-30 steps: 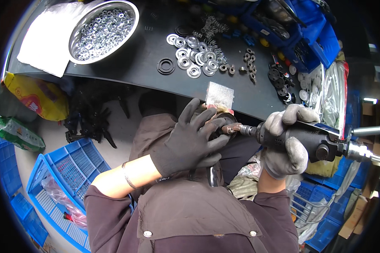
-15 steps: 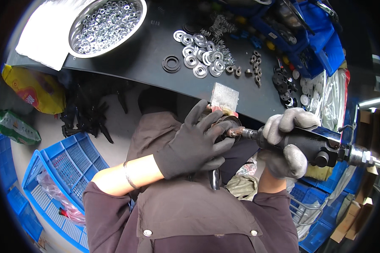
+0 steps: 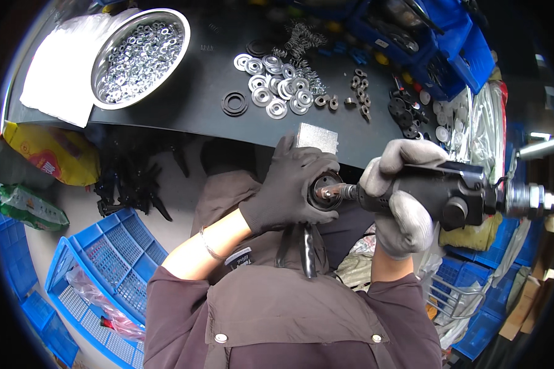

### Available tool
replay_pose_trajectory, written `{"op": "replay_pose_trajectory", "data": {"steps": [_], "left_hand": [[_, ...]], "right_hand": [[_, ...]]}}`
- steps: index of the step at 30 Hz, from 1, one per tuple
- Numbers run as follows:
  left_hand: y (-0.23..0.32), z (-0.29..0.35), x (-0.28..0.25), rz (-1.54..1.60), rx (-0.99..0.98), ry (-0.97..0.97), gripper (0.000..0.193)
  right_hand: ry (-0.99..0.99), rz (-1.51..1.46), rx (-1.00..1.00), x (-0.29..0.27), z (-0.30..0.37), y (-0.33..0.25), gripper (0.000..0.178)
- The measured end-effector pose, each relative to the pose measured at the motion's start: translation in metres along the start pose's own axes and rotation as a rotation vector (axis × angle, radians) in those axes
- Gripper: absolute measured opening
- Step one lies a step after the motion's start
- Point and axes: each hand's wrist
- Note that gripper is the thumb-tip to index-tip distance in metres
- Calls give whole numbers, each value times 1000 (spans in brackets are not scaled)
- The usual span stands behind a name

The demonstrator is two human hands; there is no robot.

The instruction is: The person assembles pump dispensers by fitting small internal components and springs into a handle, securing parts with a pneumatic driver, and attaching a red barrel and end cap. The person then puts the assembled tool into a bag, drops it into a crate, and begins assembling components into another handle.

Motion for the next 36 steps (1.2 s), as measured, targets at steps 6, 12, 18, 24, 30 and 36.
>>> {"op": "replay_pose_trajectory", "data": {"steps": [6, 12, 18, 24, 30, 36], "left_hand": [[-1, 3, 9, -28, -1, 53, 74], [-3, 7, 12, -30, -3, 56, 75], [-6, 5, 15, -15, 5, 49, 75], [-8, 7, 18, -36, 11, 49, 76], [-11, 8, 22, -15, 11, 84, 74], [-7, 7, 16, -44, 23, 74, 77]], "right_hand": [[-36, -19, -1, -11, 9, 1, 53], [-177, -38, -18, -15, 8, 1, 49], [-172, -27, -18, -18, 10, 2, 41], [-219, 44, 15, -17, 9, -1, 39], [-136, 76, 58, -16, 5, 1, 42], [-141, -63, -11, -17, 11, 6, 42]]}}
Point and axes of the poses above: each hand's wrist, its own z-axis away from the middle knuckle, its own x-axis out of the palm, y = z × x, and after that the axes turned 2 degrees about -z, right-handed
